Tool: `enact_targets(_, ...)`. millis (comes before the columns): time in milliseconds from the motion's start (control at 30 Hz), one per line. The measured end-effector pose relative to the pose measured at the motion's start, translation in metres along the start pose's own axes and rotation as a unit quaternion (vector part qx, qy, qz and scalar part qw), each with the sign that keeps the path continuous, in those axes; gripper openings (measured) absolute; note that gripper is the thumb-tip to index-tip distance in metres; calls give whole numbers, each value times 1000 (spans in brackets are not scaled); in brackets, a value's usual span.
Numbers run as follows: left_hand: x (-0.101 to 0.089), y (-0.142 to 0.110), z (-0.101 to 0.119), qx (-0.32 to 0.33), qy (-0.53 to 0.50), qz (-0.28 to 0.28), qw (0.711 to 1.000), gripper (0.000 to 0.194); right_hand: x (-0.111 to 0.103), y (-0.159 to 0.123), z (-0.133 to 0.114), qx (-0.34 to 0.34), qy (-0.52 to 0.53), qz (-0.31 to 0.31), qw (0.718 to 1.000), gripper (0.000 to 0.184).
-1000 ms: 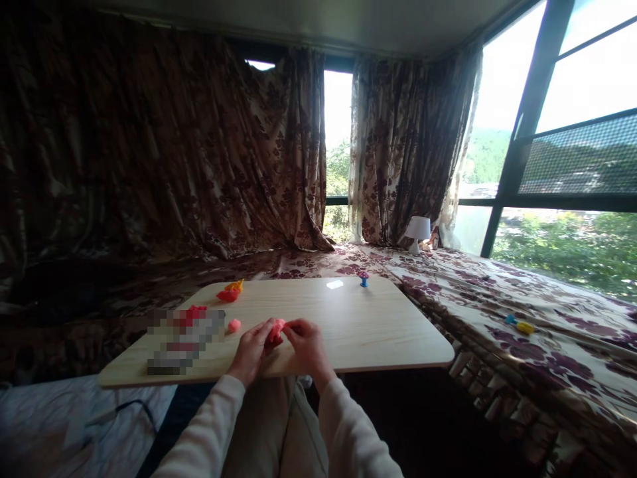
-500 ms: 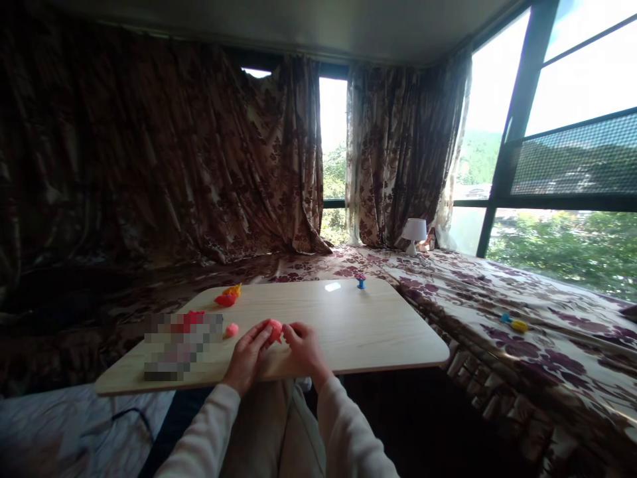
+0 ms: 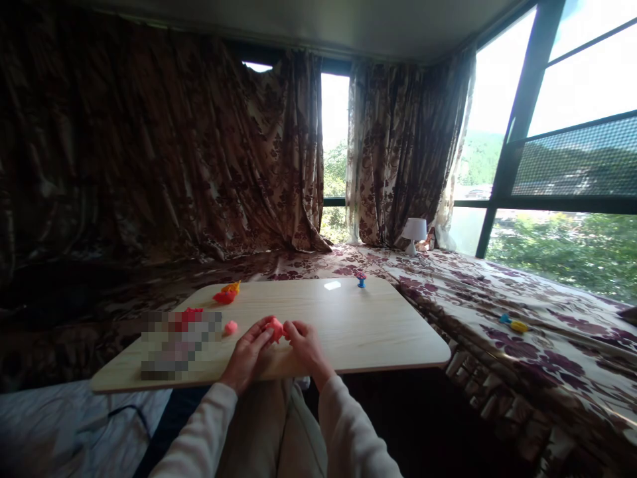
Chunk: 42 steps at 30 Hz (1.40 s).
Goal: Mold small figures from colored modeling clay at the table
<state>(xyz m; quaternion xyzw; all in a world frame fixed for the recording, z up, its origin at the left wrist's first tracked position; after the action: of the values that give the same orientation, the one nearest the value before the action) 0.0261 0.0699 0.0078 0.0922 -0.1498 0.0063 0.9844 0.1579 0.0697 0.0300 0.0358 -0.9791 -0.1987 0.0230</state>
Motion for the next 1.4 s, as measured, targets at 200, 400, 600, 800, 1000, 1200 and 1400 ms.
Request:
enact_targets(200,2,0,1,-5,28,5,1000,43,-1,-1,1,-20,-10,-1,1000,30)
enact_targets(400,6,-1,1,0,45,-2,999,38,-7,-2,0,-22,-1,37,999,26)
enact_targets(600,6,-2,0,4,43,-2,999,37,-10,-2,1,-14,11,66,998,25)
enact_targets(800,-4,2,-3,4,20,21,1000,38,-10,1,11,12,36,53,998,30)
enact_targets(1000,-8,4,-6,0,-8,37,999,39,-2,-2,1,-19,69,-7,997,27)
enact_targets(1200,-4,3,-6,-15,-7,32,999,40,0,-2,-2,-42,55,-5,998,21)
enact_targets(1400,1,1,-2,-8,15,34,999,37,-2,-1,0,-43,50,14,998,20)
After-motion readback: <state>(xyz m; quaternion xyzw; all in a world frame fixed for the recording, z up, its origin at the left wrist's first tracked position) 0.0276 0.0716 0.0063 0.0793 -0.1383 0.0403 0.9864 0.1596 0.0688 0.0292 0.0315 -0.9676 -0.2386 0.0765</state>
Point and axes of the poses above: each hand's wrist, its own y-axis towards the middle knuckle, its own x-axis out of the palm, z = x × y, the point moved 7 cm from there along y, towards the middle knuckle, and after that the axes turned 6 degrees about y, right-handed, at the moved point
